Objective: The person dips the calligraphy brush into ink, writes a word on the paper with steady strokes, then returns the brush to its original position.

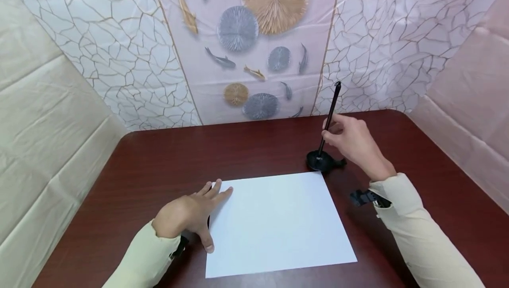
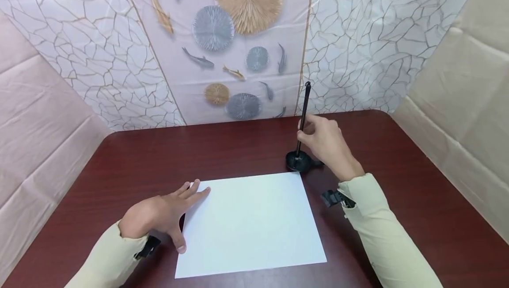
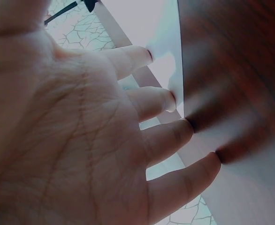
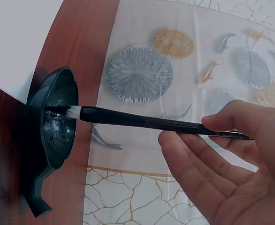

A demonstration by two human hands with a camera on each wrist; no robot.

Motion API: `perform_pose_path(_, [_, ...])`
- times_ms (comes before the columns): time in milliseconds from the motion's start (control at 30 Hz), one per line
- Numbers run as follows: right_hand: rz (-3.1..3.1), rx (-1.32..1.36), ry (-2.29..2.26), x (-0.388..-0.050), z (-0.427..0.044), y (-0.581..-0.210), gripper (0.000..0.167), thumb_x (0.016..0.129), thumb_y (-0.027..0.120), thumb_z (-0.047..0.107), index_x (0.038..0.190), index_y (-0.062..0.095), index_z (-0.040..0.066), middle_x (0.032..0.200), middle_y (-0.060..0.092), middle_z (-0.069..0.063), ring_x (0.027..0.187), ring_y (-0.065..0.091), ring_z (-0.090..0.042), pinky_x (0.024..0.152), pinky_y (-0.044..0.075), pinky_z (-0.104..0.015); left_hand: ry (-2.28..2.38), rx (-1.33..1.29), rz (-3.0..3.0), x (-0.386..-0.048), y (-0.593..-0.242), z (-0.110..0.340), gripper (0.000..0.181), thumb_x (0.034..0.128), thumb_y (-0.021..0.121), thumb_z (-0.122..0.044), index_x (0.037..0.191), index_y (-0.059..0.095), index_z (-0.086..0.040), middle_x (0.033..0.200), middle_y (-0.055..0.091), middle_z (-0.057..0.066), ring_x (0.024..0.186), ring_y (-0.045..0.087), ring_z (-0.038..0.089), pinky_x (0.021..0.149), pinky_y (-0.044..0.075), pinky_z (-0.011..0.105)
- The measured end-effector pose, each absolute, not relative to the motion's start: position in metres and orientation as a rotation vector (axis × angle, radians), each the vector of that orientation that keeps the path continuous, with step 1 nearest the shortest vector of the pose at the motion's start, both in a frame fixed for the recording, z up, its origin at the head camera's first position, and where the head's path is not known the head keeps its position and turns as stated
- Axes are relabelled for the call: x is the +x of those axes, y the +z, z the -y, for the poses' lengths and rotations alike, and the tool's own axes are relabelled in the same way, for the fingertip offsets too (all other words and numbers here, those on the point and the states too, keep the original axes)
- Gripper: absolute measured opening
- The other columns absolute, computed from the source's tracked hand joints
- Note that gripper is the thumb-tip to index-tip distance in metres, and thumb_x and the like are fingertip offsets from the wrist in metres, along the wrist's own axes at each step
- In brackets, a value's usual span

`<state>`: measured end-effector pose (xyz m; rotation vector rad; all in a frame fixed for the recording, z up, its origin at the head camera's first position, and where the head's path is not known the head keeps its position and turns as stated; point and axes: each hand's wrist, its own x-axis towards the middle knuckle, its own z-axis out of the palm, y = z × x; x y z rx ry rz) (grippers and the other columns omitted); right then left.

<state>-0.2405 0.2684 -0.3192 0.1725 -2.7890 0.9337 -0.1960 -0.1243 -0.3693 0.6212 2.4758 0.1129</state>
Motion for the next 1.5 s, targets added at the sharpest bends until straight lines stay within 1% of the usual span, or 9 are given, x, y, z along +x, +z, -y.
perform_pose_path(167, [2.753, 0.182, 0.888, -0.242, -0.274, -0.315, 0.014, 0.101, 0.069, 0.013, 0.114, 0.072, 0.007, 0.109, 0.078, -0.022, 0.098, 0.074, -0.036, 0.071, 0.055, -0.04, 0.125, 0.632, -2.488, -0.2, -0.366, 0.123, 0.149, 0.0551, 0.107, -0.038, 0.171, 0.015, -0.021, 0.178, 0.001, 0.015, 0.163, 0.004, 0.038, 0.117, 0.037, 0.065])
perform_pose_path(333, [2.773, 0.19, 0.881, -0.242, -0.271, -0.313, 0.014, 0.101, 0.069, 0.013, 0.114, 0.071, 0.007, 0.108, 0.077, -0.022, 0.1, 0.074, -0.037, 0.076, 0.055, -0.046, 0.141, 0.618, -2.492, -0.197, -0.364, 0.126, 0.149, 0.0546, 0.108, -0.036, 0.171, 0.016, -0.021, 0.178, 0.001, 0.015, 0.163, 0.004, 0.038, 0.117, 0.036, 0.065])
perform_pose_path(633, [2.782, 0.209, 0.902, -0.235, -0.262, -0.308, 0.013, 0.102, 0.069, 0.017, 0.112, 0.071, 0.009, 0.108, 0.078, -0.019, 0.102, 0.074, -0.034, 0.077, 0.056, -0.046, 0.143, 0.62, -2.497, -0.194, -0.365, 0.128, 0.148, 0.0544, 0.108, -0.036, 0.171, 0.017, -0.02, 0.178, 0.002, 0.015, 0.163, 0.005, 0.038, 0.118, 0.035, 0.066])
perform_pose_path(867, [2.673, 0.196, 0.918, -0.227, -0.259, -0.305, 0.011, 0.104, 0.066, 0.016, 0.111, 0.069, 0.008, 0.104, 0.079, -0.017, 0.088, 0.078, -0.028, 0.077, 0.053, -0.038, 0.155, 0.604, -2.486, -0.193, -0.367, 0.128, 0.146, 0.0568, 0.107, -0.037, 0.171, 0.017, -0.021, 0.178, 0.002, 0.014, 0.164, 0.004, 0.037, 0.119, 0.034, 0.063])
perform_pose_path(1000, [2.666, 0.201, 0.903, -0.227, -0.258, -0.305, 0.01, 0.104, 0.064, 0.015, 0.11, 0.068, 0.009, 0.101, 0.079, -0.016, 0.086, 0.077, -0.028, 0.076, 0.052, -0.039, 0.17, 0.594, -2.477, -0.192, -0.367, 0.131, 0.143, 0.06, 0.105, -0.038, 0.171, 0.017, -0.021, 0.178, 0.002, 0.014, 0.163, 0.004, 0.037, 0.118, 0.035, 0.065])
perform_pose_path(1100, [2.658, 0.214, 0.901, -0.227, -0.257, -0.304, 0.009, 0.104, 0.063, 0.014, 0.109, 0.068, 0.008, 0.1, 0.078, -0.016, 0.086, 0.076, -0.029, 0.074, 0.052, -0.039, 0.227, 0.59, -2.459, -0.193, -0.366, 0.134, 0.139, 0.0628, 0.105, -0.033, 0.171, 0.019, -0.022, 0.178, 0.002, 0.012, 0.164, 0.002, 0.037, 0.116, 0.036, 0.066])
perform_pose_path(1200, [2.646, 0.216, 0.903, -0.225, -0.256, -0.303, 0.01, 0.104, 0.063, 0.014, 0.11, 0.067, 0.007, 0.102, 0.078, -0.017, 0.086, 0.077, -0.03, 0.072, 0.052, -0.034, 0.292, 0.59, -2.438, -0.196, -0.365, 0.139, 0.135, 0.0651, 0.104, -0.025, 0.171, 0.02, -0.023, 0.178, 0.002, 0.01, 0.164, 0.002, 0.035, 0.115, 0.037, 0.065])
perform_pose_path(1300, [2.632, 0.197, 0.915, -0.222, -0.255, -0.301, 0.013, 0.105, 0.063, 0.016, 0.113, 0.066, 0.007, 0.105, 0.077, -0.018, 0.088, 0.077, -0.03, 0.072, 0.053, -0.029, 0.315, 0.59, -2.434, -0.198, -0.364, 0.142, 0.135, 0.0663, 0.103, -0.02, 0.171, 0.018, -0.019, 0.178, 0.002, 0.011, 0.164, 0.004, 0.033, 0.116, 0.038, 0.062])
perform_pose_path(1500, [2.57, 0.17, 0.92, -0.208, -0.252, -0.301, 0.018, 0.108, 0.061, 0.023, 0.117, 0.063, 0.007, 0.107, 0.077, -0.017, 0.09, 0.077, -0.031, 0.079, 0.055, -0.042, 0.179, 0.616, -2.445, -0.201, -0.364, 0.138, 0.138, 0.0683, 0.102, -0.034, 0.169, 0.013, -0.004, 0.177, 0.003, 0.016, 0.164, 0.005, 0.035, 0.124, 0.029, 0.058])
